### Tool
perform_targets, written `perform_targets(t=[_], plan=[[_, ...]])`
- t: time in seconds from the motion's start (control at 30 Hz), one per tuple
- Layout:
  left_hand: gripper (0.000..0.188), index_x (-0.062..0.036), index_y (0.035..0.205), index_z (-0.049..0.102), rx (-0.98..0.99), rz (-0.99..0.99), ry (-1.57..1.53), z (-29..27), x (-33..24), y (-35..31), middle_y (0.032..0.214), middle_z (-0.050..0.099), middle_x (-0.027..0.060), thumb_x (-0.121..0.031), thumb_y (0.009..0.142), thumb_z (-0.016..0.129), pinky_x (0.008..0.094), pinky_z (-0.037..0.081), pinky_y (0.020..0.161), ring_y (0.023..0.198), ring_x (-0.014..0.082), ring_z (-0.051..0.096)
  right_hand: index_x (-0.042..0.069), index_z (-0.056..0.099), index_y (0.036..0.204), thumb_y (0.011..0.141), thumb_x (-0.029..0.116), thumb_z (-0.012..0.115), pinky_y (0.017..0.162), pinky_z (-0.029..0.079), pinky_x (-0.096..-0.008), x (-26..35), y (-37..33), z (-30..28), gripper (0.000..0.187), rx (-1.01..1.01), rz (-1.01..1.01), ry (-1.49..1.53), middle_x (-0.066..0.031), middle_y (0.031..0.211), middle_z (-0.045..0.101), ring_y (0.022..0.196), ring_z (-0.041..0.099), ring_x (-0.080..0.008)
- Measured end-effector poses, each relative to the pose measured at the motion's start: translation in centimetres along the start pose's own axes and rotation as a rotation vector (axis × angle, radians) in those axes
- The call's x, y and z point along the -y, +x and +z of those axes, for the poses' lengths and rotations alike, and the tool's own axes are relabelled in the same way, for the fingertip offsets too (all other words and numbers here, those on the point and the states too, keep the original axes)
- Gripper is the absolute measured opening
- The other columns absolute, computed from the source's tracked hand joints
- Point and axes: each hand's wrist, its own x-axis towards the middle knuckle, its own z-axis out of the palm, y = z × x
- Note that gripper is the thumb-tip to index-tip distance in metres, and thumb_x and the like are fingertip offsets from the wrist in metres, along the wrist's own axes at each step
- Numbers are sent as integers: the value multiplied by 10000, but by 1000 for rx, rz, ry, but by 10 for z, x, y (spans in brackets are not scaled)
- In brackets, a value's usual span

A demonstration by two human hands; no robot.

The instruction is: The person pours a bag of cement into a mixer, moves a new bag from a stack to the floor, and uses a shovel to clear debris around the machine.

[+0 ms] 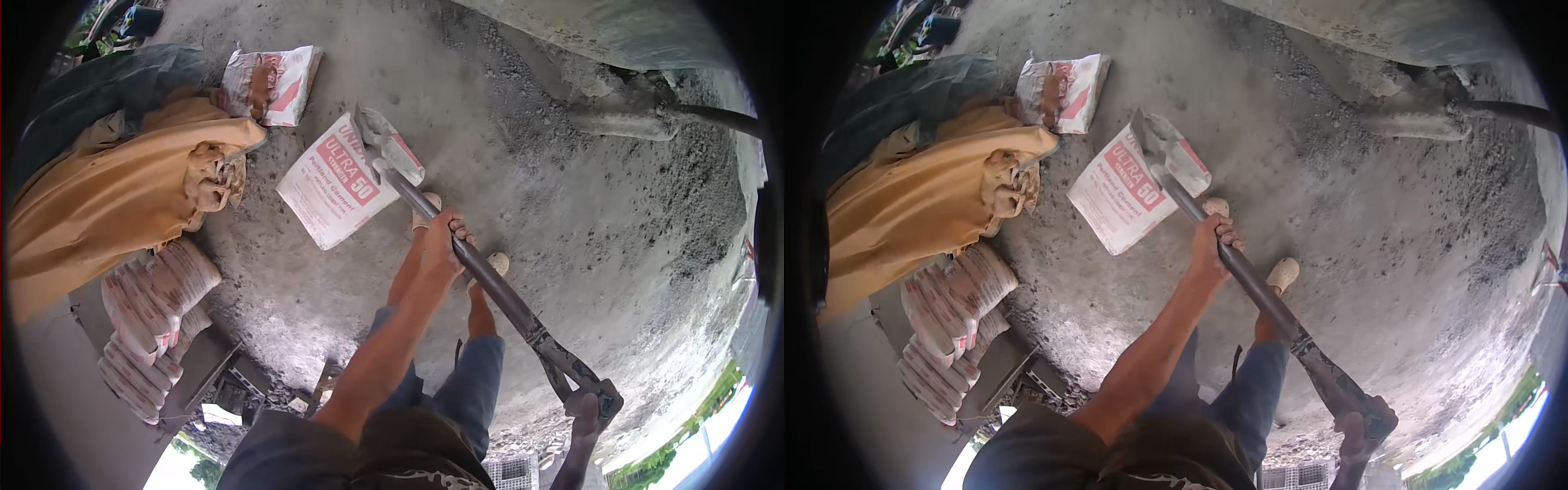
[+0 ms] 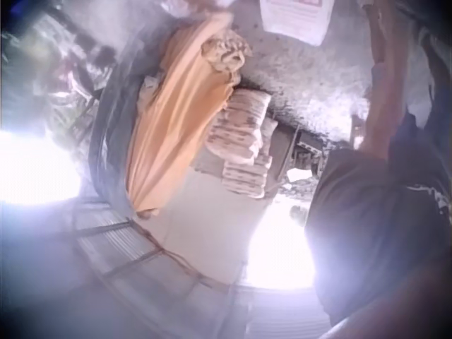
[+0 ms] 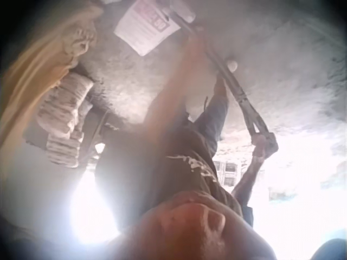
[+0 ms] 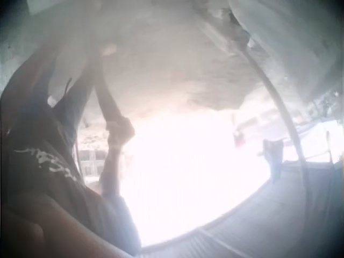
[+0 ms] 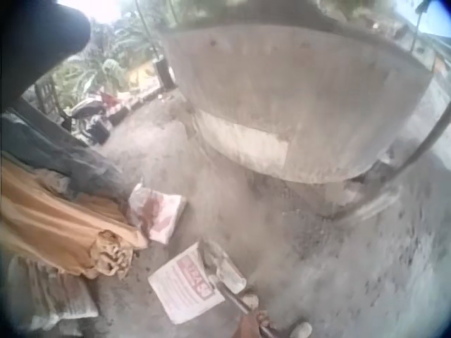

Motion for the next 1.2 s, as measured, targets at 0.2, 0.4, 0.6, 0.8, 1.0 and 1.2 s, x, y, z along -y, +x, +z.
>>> perform_targets(t=[0.2,0.4,0.6,0.8,1.0,1.2], plan=[[240,-186,646,400,67,-14,-49,-42,19,54,546,366,-83,-110,837,524,228,395,429,437,43,398,14,545,902,810,390,748,508,375,-301,-17,49,14,437,210,118,-32,-41,632,538,536,473,-121],[264,-174,636,377,15,93,-102,-17,84,-30,540,365,-72,-93,827,540,235,379,420,429,57,382,34,546,829,826,556,613,553,384,-327,-8,0,-57,526,50,-118,-218,-46,663,510,584,480,-152],[259,-175,625,375,-35,43,-42,-10,123,-11,511,343,-73,-73,810,525,235,369,397,399,61,355,78,547,615,855,659,532,465,409,-301,-13,16,-76,628,-22,-76,-331,8,497,487,432,477,-144],[239,-173,632,391,3,185,-10,1,-11,158,529,390,-72,-95,830,501,226,392,403,416,56,379,47,518,701,835,234,747,466,356,-251,-79,153,86,324,91,161,245,21,571,481,514,456,-67],[215,-165,654,406,-67,188,101,-20,65,109,565,398,-56,-95,813,534,259,416,458,451,77,395,25,524,885,876,323,678,459,362,-270,-118,76,13,336,9,203,284,-11,541,480,489,457,-104],[286,-183,621,355,-141,128,-10,-5,142,-31,538,338,-53,-79,797,556,259,381,437,439,76,389,-4,537,970,897,393,647,449,415,-276,-122,-11,-142,418,6,-274,-246,-28,529,487,450,482,-145]])
